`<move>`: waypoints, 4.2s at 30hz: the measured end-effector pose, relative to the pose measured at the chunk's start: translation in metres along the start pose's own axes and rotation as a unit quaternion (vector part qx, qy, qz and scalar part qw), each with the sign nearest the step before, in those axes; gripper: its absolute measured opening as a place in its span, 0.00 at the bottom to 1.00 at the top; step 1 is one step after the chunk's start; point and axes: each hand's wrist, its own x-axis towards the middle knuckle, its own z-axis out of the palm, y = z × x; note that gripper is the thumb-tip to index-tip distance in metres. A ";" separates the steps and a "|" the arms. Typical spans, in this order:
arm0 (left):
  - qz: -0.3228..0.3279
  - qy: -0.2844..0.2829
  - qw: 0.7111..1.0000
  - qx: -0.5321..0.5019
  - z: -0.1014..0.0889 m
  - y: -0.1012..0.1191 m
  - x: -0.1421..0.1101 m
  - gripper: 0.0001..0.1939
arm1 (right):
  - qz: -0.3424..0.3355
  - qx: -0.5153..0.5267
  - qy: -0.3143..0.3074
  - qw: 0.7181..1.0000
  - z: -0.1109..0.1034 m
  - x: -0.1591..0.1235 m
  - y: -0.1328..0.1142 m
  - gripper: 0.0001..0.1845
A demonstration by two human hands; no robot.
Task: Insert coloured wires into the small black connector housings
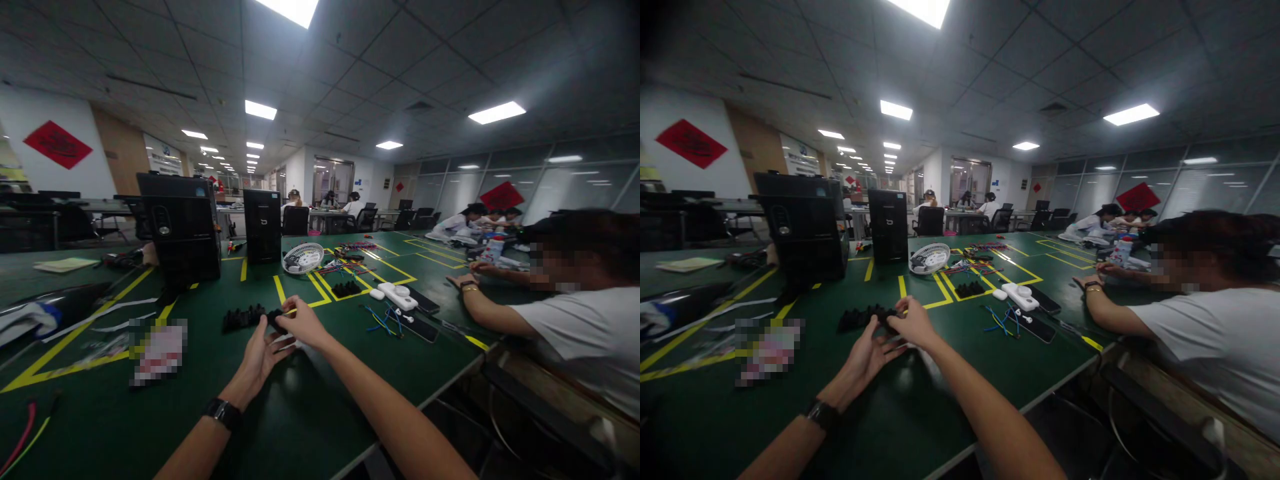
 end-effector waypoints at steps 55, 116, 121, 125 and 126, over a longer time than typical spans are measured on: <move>0.035 -0.069 0.997 0.018 -0.009 0.001 -0.005 0.19 | 0.191 -0.421 0.003 0.887 -0.179 -0.022 0.128 0.14; 0.368 0.070 0.921 0.106 -0.018 0.026 0.005 0.19 | 0.137 0.258 -0.168 0.942 0.028 -0.037 -0.034 0.17; 0.382 0.137 0.911 0.072 -0.034 0.044 0.012 0.15 | 0.099 0.282 -0.124 0.946 0.015 -0.034 -0.047 0.19; 0.301 0.111 0.942 -0.102 -0.041 0.053 0.014 0.16 | 0.095 0.265 -0.108 0.953 0.007 -0.041 -0.042 0.20; 0.285 0.093 0.948 -0.106 -0.039 0.049 0.013 0.17 | 0.100 0.266 -0.117 0.952 0.005 -0.042 -0.042 0.20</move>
